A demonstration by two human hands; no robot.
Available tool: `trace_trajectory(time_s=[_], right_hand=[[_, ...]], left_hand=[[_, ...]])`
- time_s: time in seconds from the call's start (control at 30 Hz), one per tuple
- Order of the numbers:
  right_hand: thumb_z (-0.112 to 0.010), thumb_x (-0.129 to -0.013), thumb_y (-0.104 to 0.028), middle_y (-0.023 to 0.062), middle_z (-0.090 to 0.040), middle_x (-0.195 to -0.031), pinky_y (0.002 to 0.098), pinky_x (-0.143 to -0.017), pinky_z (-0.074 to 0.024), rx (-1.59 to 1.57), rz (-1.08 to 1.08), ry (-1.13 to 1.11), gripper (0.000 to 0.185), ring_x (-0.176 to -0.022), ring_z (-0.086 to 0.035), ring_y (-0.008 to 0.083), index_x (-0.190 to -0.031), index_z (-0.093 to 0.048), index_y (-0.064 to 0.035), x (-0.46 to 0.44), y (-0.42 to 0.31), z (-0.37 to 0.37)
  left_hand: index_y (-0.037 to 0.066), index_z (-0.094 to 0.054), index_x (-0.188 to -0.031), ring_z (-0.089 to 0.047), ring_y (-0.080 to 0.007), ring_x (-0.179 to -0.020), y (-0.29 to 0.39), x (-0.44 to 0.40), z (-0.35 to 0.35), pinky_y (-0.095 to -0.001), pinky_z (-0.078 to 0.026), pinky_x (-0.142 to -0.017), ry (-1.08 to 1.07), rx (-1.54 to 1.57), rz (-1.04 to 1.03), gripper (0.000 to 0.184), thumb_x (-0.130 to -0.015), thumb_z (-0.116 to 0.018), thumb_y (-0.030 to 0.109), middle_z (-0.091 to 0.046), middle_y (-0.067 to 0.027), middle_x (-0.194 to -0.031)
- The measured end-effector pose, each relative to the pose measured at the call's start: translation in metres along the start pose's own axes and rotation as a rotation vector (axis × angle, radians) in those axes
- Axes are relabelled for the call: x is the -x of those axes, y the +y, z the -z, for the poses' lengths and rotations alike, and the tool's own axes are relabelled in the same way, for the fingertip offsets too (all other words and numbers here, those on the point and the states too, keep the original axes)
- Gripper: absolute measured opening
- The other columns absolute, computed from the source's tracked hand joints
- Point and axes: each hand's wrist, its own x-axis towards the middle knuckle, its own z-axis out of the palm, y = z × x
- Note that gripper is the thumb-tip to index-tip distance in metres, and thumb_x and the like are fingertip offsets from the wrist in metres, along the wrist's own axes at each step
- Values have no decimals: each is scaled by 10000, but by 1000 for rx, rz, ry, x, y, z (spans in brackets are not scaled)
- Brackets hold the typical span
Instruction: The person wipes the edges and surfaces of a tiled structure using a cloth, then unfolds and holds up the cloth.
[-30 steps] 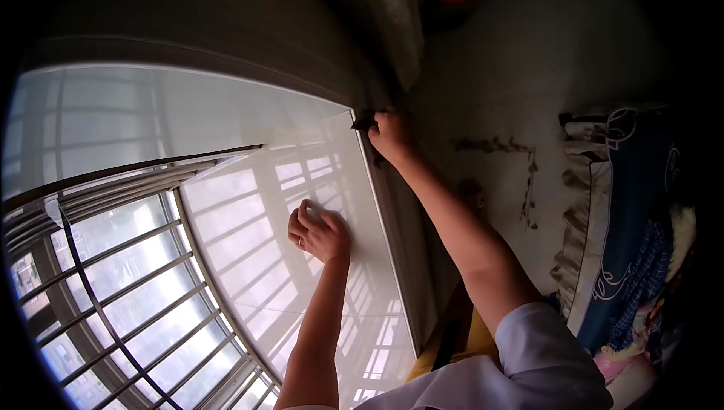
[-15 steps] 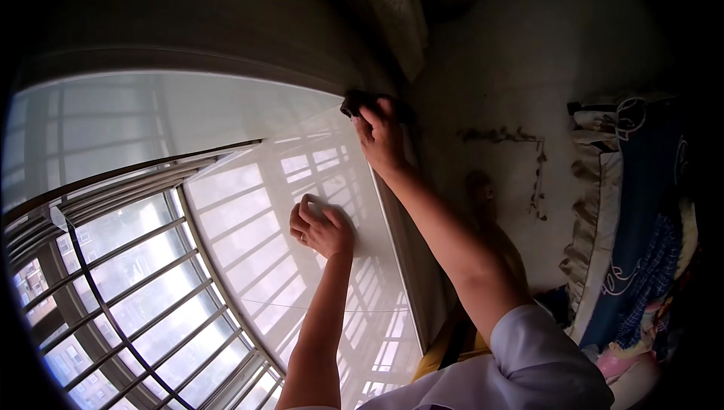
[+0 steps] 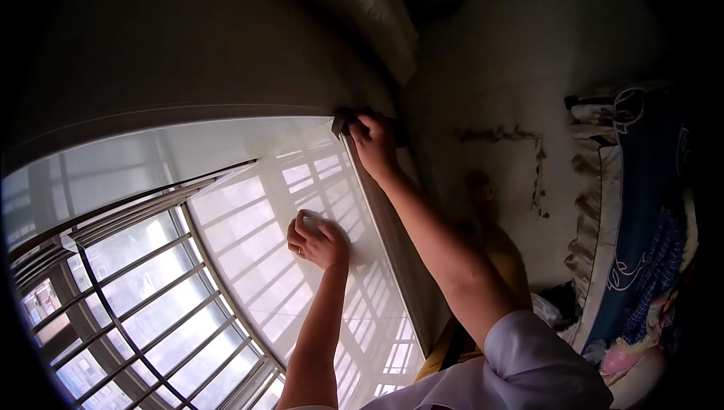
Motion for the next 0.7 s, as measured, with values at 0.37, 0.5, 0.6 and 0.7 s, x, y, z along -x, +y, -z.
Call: trace_trajectory(time_s=[0.37,0.5,0.6,0.7], right_hand=[[-603,-800,-68,152,-555,-919,394,-770,-433,-192,71,87,90,-881,-532,312,-870,-620,-14,-2,-7,-14],[-606,-859,-99,161,-548,-998,385,-845,-442,-402,52,43,168,-975,-536,325,-1015,-611,-35,4,-23,-20],[-603,-834,-54,134,-582,-946,377,-816,-460,-302,-43,72,149,-912,-565,315,-979,-631,-38,-1,-8,-17],[-595,-807,33,123,-615,-910,314,-788,-474,-183,-3,62,177,-874,-596,229,-980,-627,14,-11,-13,-10]], left_hand=[[75,-459,-1255,-387,-369,-1115,-3,0,-3,-516,-338,-928,37,-14,-25,502,-879,-399,402,-422,-147,-1236],[68,-464,-1249,-391,-371,-1107,-8,0,-5,-507,-336,-927,56,-27,-74,503,-885,-393,408,-429,-145,-1231],[67,-469,-1245,-392,-371,-1105,-7,0,-6,-506,-337,-927,53,-20,-36,492,-888,-393,397,-431,-142,-1233],[66,-471,-1244,-393,-370,-1105,-8,-1,-8,-506,-340,-924,62,-16,-30,482,-889,-396,383,-431,-140,-1238]])
